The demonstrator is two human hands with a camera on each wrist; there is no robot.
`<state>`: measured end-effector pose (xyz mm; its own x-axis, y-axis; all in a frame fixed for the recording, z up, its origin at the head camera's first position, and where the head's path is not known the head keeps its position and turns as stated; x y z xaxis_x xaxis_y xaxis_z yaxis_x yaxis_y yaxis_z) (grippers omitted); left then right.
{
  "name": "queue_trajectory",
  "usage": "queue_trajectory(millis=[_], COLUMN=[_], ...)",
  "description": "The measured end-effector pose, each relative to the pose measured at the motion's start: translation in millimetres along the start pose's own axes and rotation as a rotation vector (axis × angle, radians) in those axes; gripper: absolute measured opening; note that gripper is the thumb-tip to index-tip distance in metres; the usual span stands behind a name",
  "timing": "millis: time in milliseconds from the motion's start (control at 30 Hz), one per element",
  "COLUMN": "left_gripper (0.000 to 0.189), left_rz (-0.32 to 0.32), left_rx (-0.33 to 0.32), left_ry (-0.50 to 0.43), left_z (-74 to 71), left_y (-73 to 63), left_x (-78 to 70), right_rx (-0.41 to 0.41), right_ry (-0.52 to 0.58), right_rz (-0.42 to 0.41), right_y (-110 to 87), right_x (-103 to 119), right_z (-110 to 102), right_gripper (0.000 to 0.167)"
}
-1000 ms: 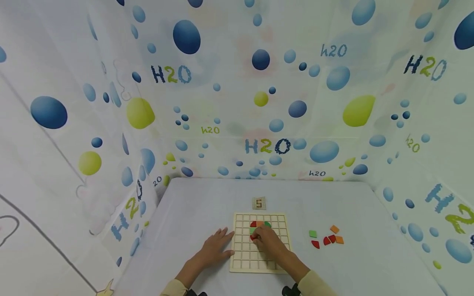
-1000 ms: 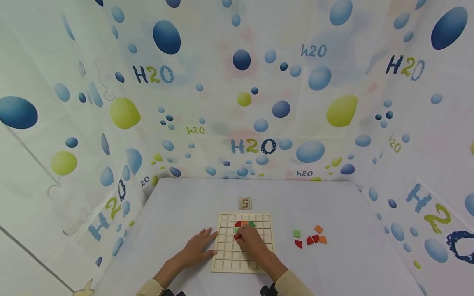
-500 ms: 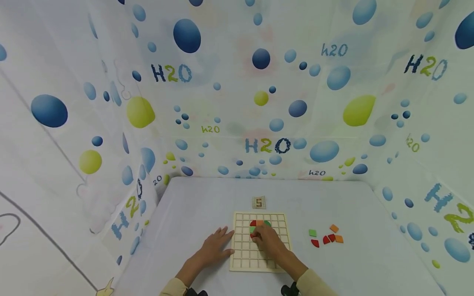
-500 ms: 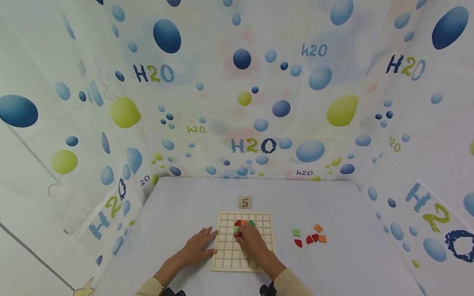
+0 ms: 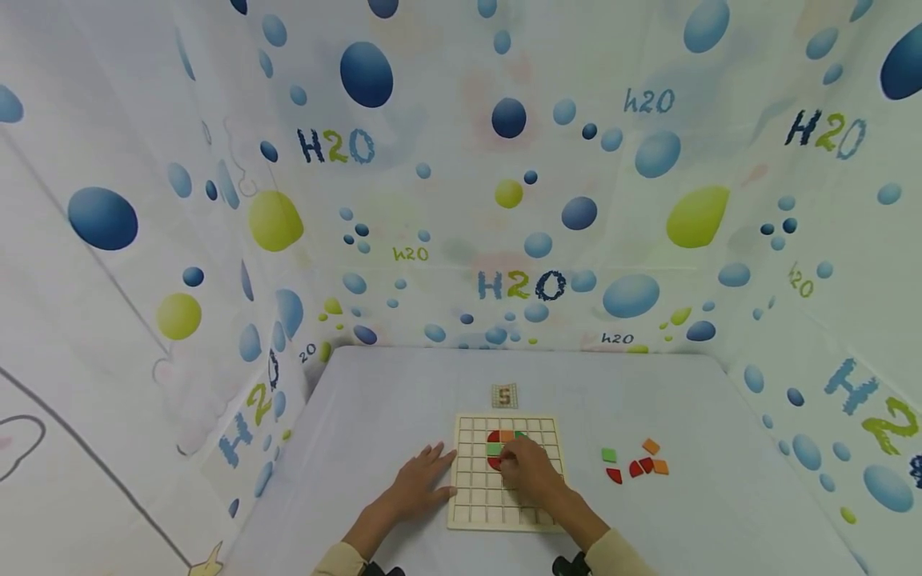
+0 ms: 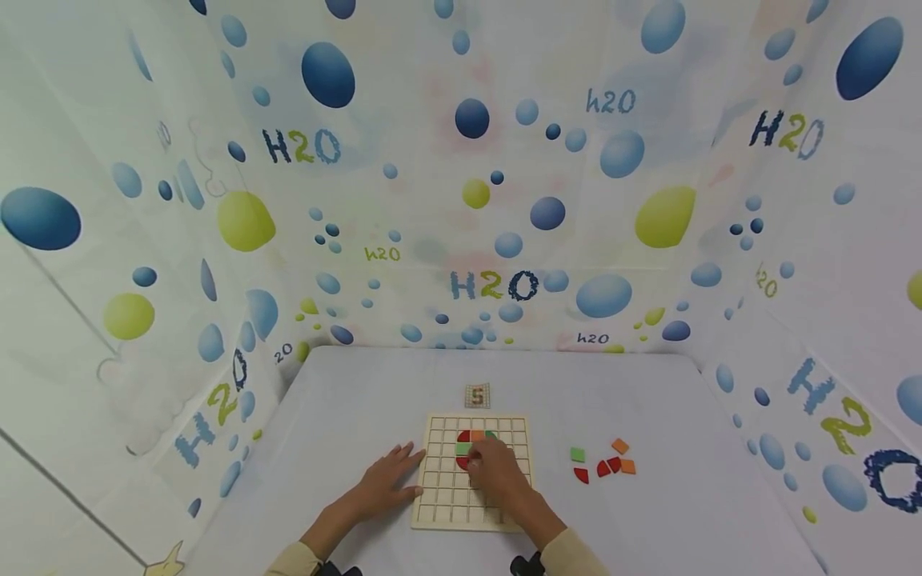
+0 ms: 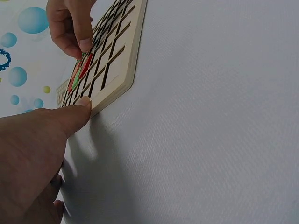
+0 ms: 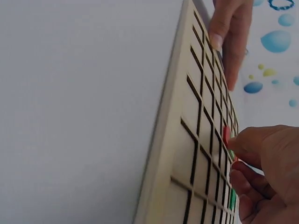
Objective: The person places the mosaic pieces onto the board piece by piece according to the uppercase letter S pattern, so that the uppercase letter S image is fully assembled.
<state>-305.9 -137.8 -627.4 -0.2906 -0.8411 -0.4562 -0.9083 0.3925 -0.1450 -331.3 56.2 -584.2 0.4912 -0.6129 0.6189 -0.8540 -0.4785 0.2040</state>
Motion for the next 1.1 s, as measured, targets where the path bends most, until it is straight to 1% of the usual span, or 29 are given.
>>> queue_trajectory(millis=[67, 133, 200, 233, 367, 467, 500, 533, 600, 667, 733, 800, 867, 933, 1000, 1100], left_gripper=[0.071, 0.071, 0.071, 0.071, 0.071, 0.071, 0.071, 0.072, 0.072, 0.071, 0.071, 0.070, 0.071, 0.070, 0.070, 0.069], left_rz=[0.001, 0.002, 0.004, 0.007, 0.017, 0.034, 0.041, 0.042, 0.046, 0.035, 0.025, 0.013, 0.007, 0.007, 0.005, 0.011], left_rx=[0.002, 0.002, -0.003, -0.007, -0.021, -0.033, -0.037, -0.039, -0.042, -0.032, -0.024, -0.011, -0.005, -0.004, -0.004, -0.008], left_ry=[0.001, 0.002, -0.003, -0.004, -0.014, 0.003, 0.007, 0.020, 0.017, -0.007, -0.021, -0.038, -0.035, -0.030, -0.035, -0.043], left_z=[0.8, 0.9, 0.2, -0.2, -1.8, -2.4, -2.8, -2.6, -3.4, -3.3, -3.4, -3.0, -2.9, -3.6, -4.3, -5.8], left_y=[0.4, 0.7, 0.8, 0.8, 0.1, -1.1, -1.3, -1.7, -1.8, -1.2, -0.7, -0.2, -0.5, -1.2, -1.9, -2.5], left_x=[-0.4, -0.8, -1.1, -1.3, -0.6, -0.3, -0.4, -0.1, -0.6, -0.4, -1.3, -1.8, -2.6, -4.0, -4.5, -5.8], right_rx=[-0.017, -0.036, -0.079, -0.100, -0.219, -0.276, -0.288, -0.280, -0.270, -0.234, -0.187, -0.158, -0.149, -0.152, -0.160, -0.163], right_ry=[0.024, 0.027, 0.017, 0.008, -0.044, -0.051, -0.055, -0.054, -0.057, -0.063, -0.051, -0.041, -0.041, -0.046, -0.056, -0.054], right_rz=[0.037, 0.104, 0.160, 0.194, 0.236, 0.292, 0.317, 0.357, 0.434, 0.515, 0.585, 0.627, 0.643, 0.638, 0.625, 0.618], right_y=[-3.8, -7.7, -12.8, -16.1, -31.7, -45.0, -49.7, -54.5, -64.3, -74.0, -82.8, -89.5, -93.1, -94.7, -95.1, -95.4], right_x=[-11, -27, -43, -52, -81, -107, -117, -128, -148, -166, -181, -191, -198, -202, -203, -202], right_z=[-11, -23, -41, -51, -98, -134, -144, -152, -165, -170, -171, -169, -167, -166, -165, -165], right_gripper=[0.007, 0.008, 0.010, 0.011, 0.018, 0.024, 0.025, 0.027, 0.031, 0.034, 0.038, 0.039, 0.037, 0.034, 0.031, 0.034])
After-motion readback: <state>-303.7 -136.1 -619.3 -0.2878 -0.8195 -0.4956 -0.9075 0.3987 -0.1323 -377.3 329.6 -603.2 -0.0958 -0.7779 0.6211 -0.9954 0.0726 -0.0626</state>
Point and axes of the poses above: each hand's wrist, its own y-axis towards the middle knuckle, its own z-axis out of the palm, x = y × z, the point moved 10 cm from there along y, towards the middle knuckle, and after that the axes turned 4 degrees about x, right-handed, at the moved point
